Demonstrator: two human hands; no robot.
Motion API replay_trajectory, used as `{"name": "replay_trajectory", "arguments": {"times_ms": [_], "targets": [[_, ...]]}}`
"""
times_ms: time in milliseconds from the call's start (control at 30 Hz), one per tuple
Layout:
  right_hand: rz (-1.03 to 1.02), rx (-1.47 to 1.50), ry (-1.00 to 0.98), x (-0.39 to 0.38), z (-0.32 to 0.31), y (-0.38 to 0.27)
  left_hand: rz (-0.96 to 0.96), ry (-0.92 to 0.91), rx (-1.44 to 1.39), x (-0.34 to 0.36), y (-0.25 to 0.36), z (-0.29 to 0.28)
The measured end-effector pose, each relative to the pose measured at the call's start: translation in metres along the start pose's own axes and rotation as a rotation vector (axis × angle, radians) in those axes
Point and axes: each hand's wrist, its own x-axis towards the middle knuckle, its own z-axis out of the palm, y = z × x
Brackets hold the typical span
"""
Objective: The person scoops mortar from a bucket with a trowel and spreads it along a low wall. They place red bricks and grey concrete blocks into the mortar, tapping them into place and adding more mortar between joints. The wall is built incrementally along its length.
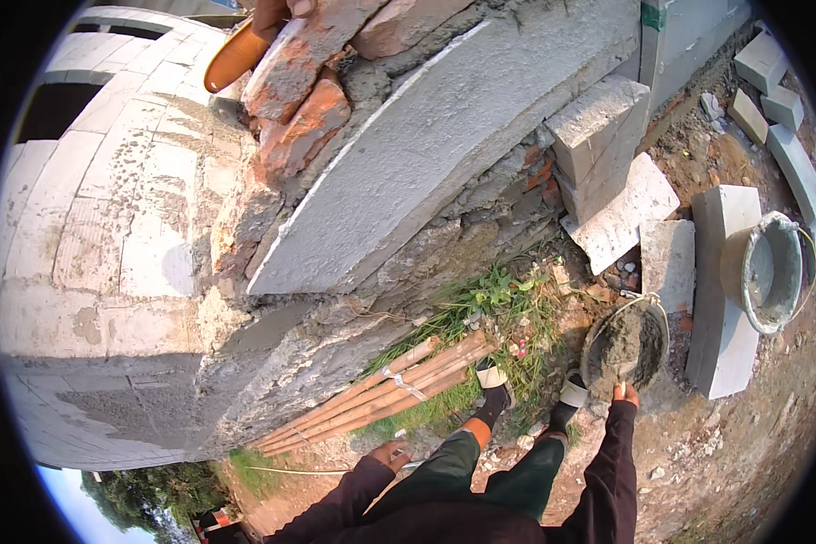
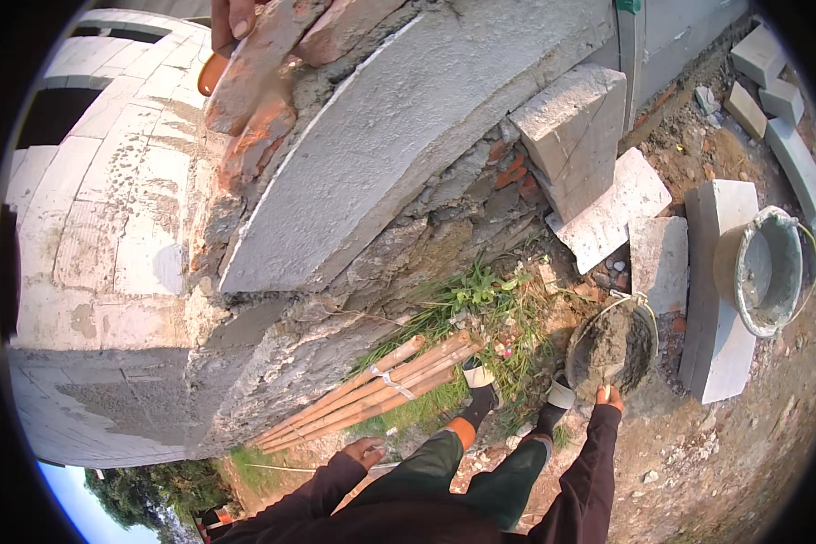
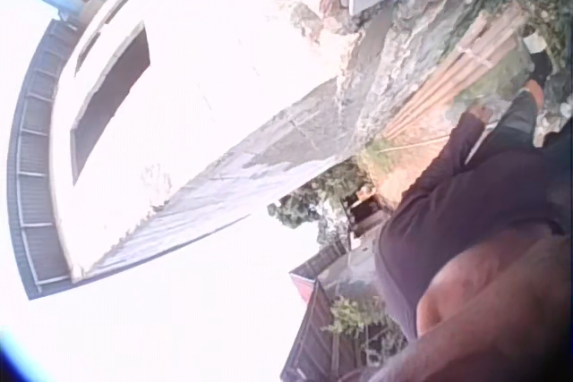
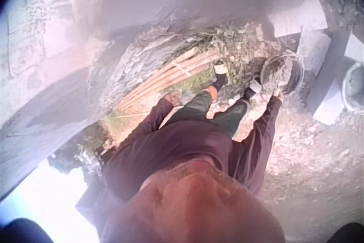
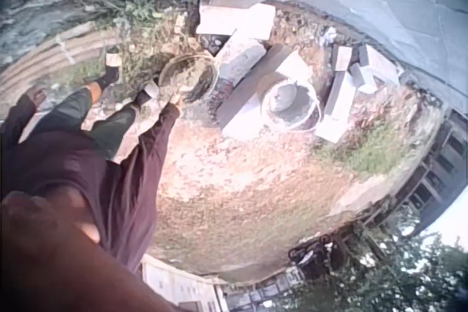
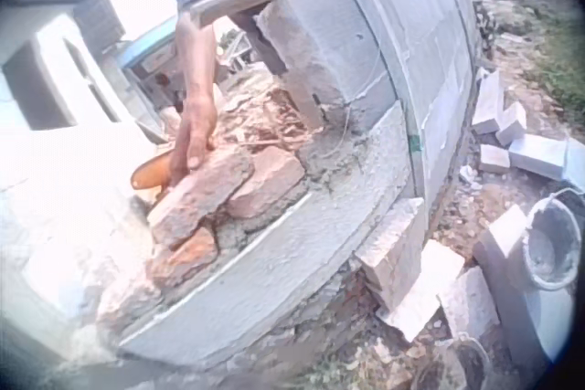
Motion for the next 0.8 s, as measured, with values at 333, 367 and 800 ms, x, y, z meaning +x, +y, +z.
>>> {"name": "replay_trajectory", "arguments": {"times_ms": [333,367,800], "targets": [[-0.133,0.113,-0.009,-0.103,-0.147,-0.089,0.970,1.015,-0.058,-0.017,0.236,-0.236],[-0.160,0.103,-0.007,-0.127,-0.162,-0.110,1.102,1.155,0.014,-0.004,0.278,-0.268],[-0.238,0.173,-0.240,-0.334,-0.218,-0.329,0.712,0.736,0.183,0.046,0.412,-0.379]]}}
